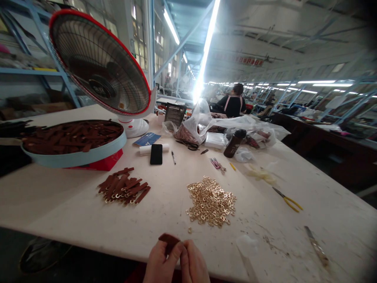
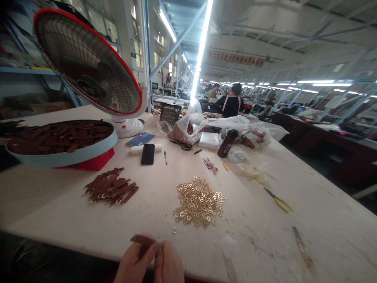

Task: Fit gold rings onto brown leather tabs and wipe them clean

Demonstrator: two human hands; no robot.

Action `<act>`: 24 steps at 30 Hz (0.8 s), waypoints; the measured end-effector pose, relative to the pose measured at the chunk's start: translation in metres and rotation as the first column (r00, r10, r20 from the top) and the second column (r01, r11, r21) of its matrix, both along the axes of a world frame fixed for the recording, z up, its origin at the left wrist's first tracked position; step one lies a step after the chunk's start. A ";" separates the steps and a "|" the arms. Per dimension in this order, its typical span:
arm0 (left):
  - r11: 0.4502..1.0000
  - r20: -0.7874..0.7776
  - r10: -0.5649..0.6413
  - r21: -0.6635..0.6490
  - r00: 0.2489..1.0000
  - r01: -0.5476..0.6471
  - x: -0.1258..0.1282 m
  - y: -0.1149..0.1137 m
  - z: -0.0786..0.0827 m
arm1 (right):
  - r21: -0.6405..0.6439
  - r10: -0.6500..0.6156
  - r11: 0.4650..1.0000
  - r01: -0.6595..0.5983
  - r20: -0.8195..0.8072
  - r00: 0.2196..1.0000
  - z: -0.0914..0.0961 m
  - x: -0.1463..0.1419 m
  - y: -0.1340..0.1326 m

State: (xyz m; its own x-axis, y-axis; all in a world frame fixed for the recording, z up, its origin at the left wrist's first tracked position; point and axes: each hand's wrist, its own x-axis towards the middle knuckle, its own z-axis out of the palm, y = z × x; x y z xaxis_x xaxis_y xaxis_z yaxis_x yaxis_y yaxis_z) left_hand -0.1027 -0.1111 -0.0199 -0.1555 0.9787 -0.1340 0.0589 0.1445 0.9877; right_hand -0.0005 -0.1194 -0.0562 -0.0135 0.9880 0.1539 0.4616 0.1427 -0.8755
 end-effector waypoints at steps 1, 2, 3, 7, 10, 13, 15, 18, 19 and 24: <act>1.000 0.015 -0.003 0.001 1.000 0.003 0.000 0.001 -0.001 | -0.004 0.008 1.000 -0.008 -0.003 1.000 0.001 0.000 0.000; 1.000 0.029 0.000 0.001 1.000 0.000 -0.001 0.002 -0.001 | -0.004 0.015 1.000 -0.015 -0.008 1.000 0.002 0.000 0.000; 1.000 0.041 0.008 0.003 0.999 -0.008 -0.001 0.003 -0.001 | -0.002 0.023 1.000 -0.023 -0.015 1.000 0.002 0.000 0.000; 1.000 0.047 0.029 0.007 0.998 -0.029 -0.004 0.007 0.002 | 0.030 0.026 0.999 -0.026 -0.024 0.999 0.002 0.000 0.000; 1.000 -0.019 0.006 0.007 1.000 -0.006 -0.004 0.005 0.000 | 0.048 0.007 0.999 -0.007 0.009 1.000 0.000 -0.002 0.000; 1.000 -0.096 -0.013 0.010 0.995 0.014 -0.003 0.000 -0.006 | 0.075 -0.026 0.997 0.021 0.065 0.998 -0.005 -0.003 -0.001; 1.000 -0.119 -0.017 0.009 0.993 0.019 -0.001 -0.002 -0.009 | 0.100 -0.052 0.994 0.042 0.096 0.994 -0.010 -0.004 -0.001; 1.000 -0.118 -0.018 0.008 0.993 0.019 -0.001 -0.002 -0.009 | 0.123 -0.071 0.991 0.058 0.103 0.992 -0.014 -0.003 -0.001; 1.000 -0.111 -0.023 0.008 0.994 0.024 -0.002 -0.001 -0.009 | 0.117 -0.066 0.992 0.054 0.100 0.993 -0.014 -0.002 0.000; 0.997 -0.098 -0.076 0.003 0.992 0.076 -0.005 0.002 -0.002 | 0.013 0.086 0.996 -0.085 -0.034 0.996 -0.008 0.001 0.004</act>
